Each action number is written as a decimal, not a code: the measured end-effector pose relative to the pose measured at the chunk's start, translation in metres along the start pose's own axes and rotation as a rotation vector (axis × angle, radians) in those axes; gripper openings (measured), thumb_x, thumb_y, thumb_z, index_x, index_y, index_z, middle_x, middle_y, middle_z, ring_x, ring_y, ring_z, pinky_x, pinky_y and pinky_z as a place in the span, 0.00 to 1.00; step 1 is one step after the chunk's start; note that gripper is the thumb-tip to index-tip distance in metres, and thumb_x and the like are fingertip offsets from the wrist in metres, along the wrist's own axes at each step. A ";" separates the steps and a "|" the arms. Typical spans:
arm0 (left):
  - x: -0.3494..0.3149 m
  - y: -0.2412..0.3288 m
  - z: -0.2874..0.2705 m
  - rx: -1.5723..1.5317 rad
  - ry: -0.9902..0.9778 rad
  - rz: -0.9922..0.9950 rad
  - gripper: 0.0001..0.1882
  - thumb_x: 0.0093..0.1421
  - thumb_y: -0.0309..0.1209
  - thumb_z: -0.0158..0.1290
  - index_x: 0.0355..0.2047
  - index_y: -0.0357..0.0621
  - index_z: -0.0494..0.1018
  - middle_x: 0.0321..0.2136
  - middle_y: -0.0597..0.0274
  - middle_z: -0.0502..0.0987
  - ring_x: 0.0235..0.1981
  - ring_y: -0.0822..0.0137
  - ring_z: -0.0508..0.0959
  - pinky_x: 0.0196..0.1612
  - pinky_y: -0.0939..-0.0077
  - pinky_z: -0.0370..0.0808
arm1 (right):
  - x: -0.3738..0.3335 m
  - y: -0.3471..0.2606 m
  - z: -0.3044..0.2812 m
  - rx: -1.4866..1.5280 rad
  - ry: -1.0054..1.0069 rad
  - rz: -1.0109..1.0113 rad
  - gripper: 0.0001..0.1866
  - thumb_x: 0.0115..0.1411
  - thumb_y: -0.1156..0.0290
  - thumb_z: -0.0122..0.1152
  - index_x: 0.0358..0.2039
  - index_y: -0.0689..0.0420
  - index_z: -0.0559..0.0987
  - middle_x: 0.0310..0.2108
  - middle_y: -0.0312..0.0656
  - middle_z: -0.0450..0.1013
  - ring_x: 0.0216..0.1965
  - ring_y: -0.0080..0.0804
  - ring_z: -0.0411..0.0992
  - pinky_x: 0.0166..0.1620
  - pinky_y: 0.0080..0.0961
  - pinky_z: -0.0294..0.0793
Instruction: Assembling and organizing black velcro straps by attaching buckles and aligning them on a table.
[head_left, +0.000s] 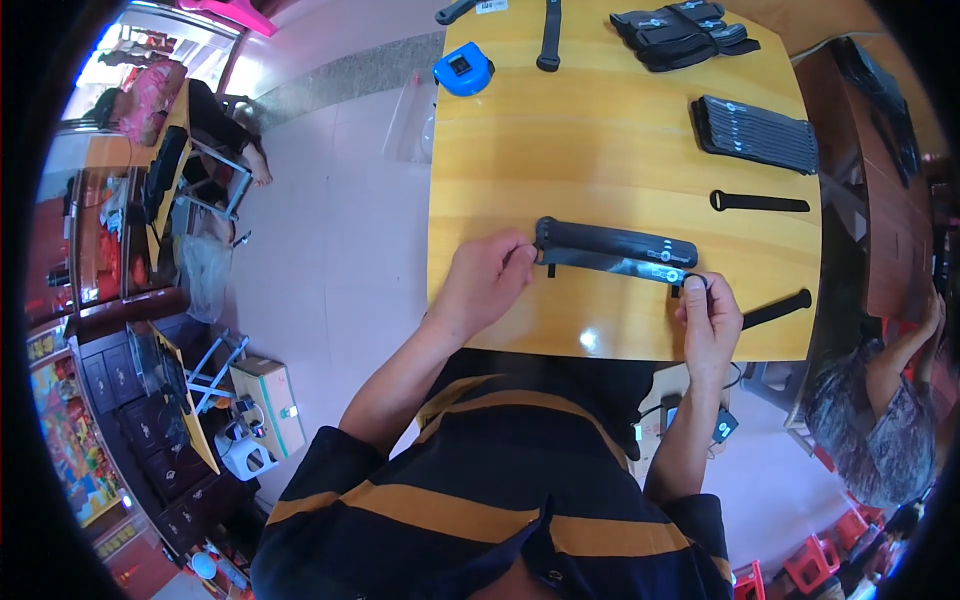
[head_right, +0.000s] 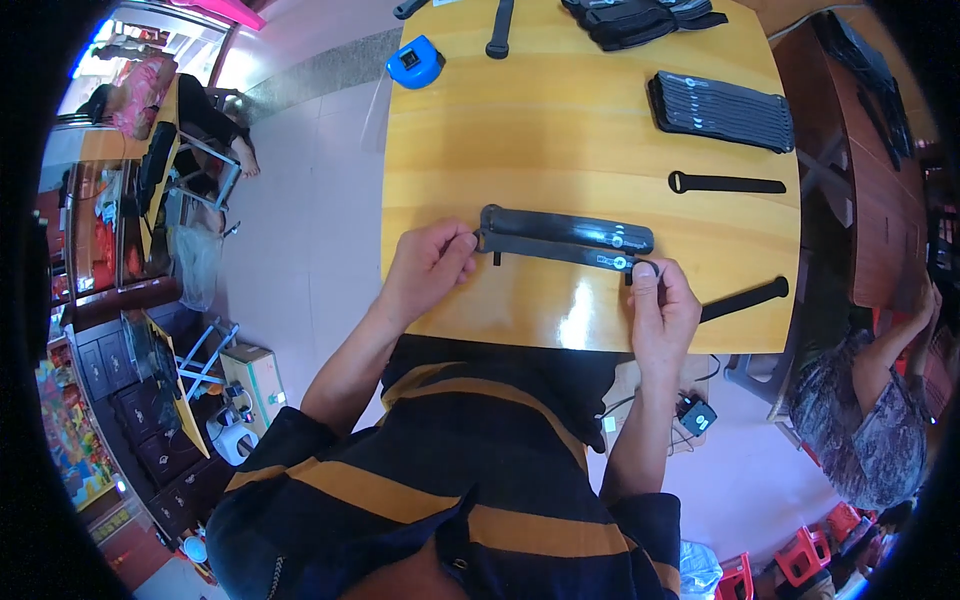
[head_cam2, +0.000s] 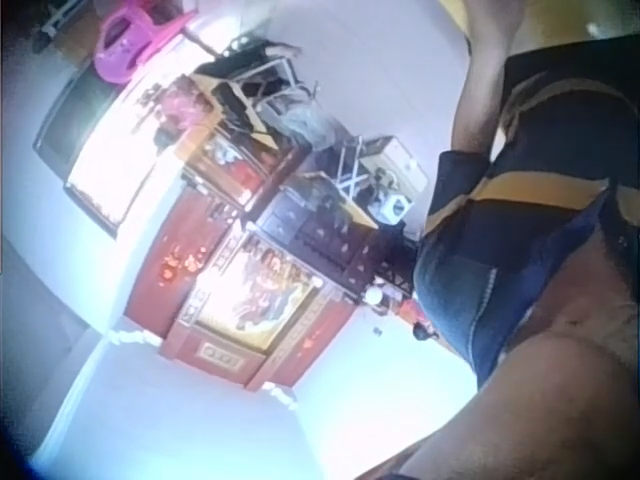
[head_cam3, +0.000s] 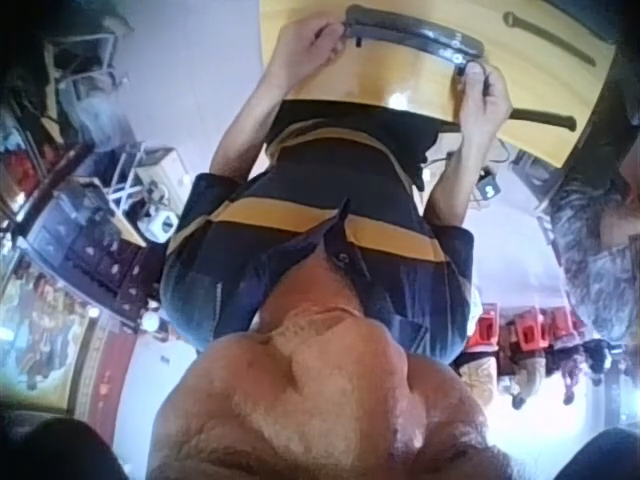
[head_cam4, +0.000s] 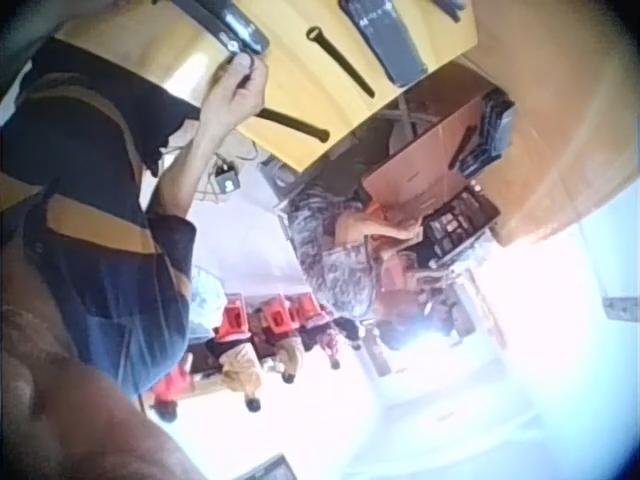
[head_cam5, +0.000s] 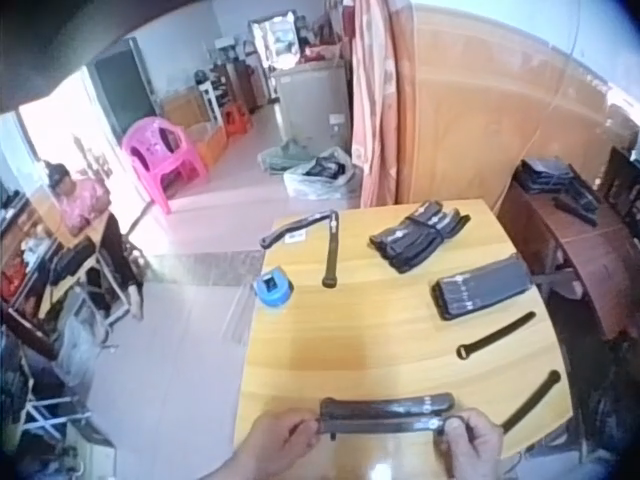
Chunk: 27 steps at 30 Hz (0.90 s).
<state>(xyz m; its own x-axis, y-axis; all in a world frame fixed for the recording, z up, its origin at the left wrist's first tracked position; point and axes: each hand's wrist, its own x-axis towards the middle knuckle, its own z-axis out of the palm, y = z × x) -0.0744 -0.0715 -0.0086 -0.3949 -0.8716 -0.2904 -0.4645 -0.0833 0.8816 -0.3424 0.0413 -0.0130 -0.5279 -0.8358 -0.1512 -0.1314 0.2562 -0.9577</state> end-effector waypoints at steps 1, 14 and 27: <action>0.001 0.002 0.001 0.032 0.022 0.023 0.10 0.69 0.31 0.51 0.32 0.36 0.75 0.18 0.63 0.77 0.19 0.74 0.75 0.25 0.78 0.72 | 0.002 0.001 0.000 -0.003 -0.005 0.008 0.11 0.69 0.66 0.59 0.32 0.59 0.78 0.21 0.27 0.68 0.24 0.13 0.63 0.28 0.13 0.61; 0.009 0.005 0.002 0.265 0.122 0.129 0.09 0.63 0.31 0.56 0.28 0.38 0.76 0.15 0.51 0.72 0.14 0.63 0.73 0.20 0.68 0.66 | 0.015 0.005 0.000 -0.070 0.020 0.012 0.09 0.68 0.69 0.61 0.33 0.59 0.77 0.22 0.26 0.67 0.25 0.12 0.61 0.28 0.12 0.60; 0.015 0.006 0.001 0.324 0.100 0.106 0.10 0.62 0.31 0.57 0.27 0.39 0.76 0.15 0.50 0.72 0.14 0.56 0.73 0.20 0.65 0.66 | 0.018 0.008 0.002 -0.079 0.034 0.042 0.10 0.69 0.68 0.59 0.33 0.60 0.77 0.22 0.28 0.68 0.23 0.13 0.62 0.27 0.13 0.62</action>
<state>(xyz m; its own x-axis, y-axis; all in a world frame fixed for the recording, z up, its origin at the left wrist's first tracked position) -0.0835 -0.0849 -0.0081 -0.3826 -0.9114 -0.1513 -0.6585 0.1541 0.7366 -0.3511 0.0267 -0.0236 -0.5626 -0.8067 -0.1811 -0.1733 0.3293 -0.9282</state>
